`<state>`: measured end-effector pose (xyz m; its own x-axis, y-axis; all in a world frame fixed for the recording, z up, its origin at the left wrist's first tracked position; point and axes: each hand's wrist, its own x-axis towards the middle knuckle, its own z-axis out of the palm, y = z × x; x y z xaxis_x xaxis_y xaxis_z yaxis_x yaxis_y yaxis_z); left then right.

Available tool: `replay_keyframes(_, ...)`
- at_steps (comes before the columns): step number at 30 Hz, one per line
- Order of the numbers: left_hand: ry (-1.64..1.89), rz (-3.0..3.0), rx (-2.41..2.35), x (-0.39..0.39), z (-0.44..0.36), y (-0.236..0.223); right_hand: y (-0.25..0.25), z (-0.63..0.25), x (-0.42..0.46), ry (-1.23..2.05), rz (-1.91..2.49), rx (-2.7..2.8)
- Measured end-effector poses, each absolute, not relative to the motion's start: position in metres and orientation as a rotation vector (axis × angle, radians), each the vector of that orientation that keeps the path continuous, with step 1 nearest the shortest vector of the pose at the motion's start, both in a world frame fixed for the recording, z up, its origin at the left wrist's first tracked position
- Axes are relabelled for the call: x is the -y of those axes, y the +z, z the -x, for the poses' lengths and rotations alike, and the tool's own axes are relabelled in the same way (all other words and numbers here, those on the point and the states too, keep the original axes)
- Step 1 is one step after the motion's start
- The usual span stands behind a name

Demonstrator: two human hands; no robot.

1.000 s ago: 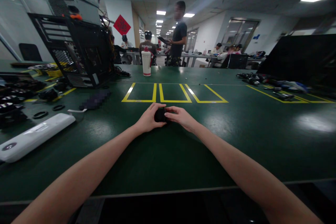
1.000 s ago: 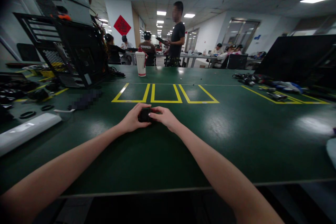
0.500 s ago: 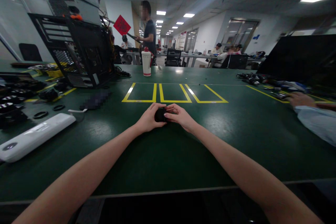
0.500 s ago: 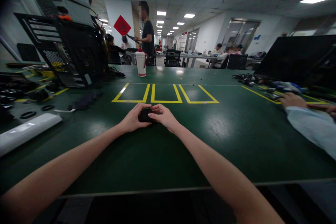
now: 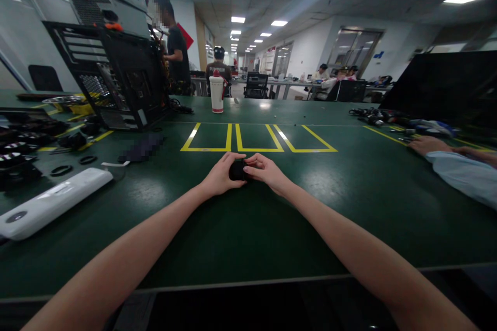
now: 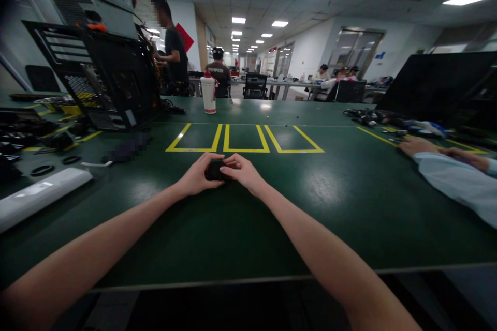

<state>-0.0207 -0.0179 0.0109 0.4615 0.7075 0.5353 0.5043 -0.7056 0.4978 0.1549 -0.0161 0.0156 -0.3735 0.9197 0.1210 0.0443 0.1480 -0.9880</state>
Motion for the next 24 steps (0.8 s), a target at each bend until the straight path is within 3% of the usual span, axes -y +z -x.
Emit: replay_keyframes(24, 1.081, -2.431, -1.042, 0.0179, 0.0209, 0.0105, 0.0155, -0.1573, 0.0146, 1.305, 0.904, 1.693)
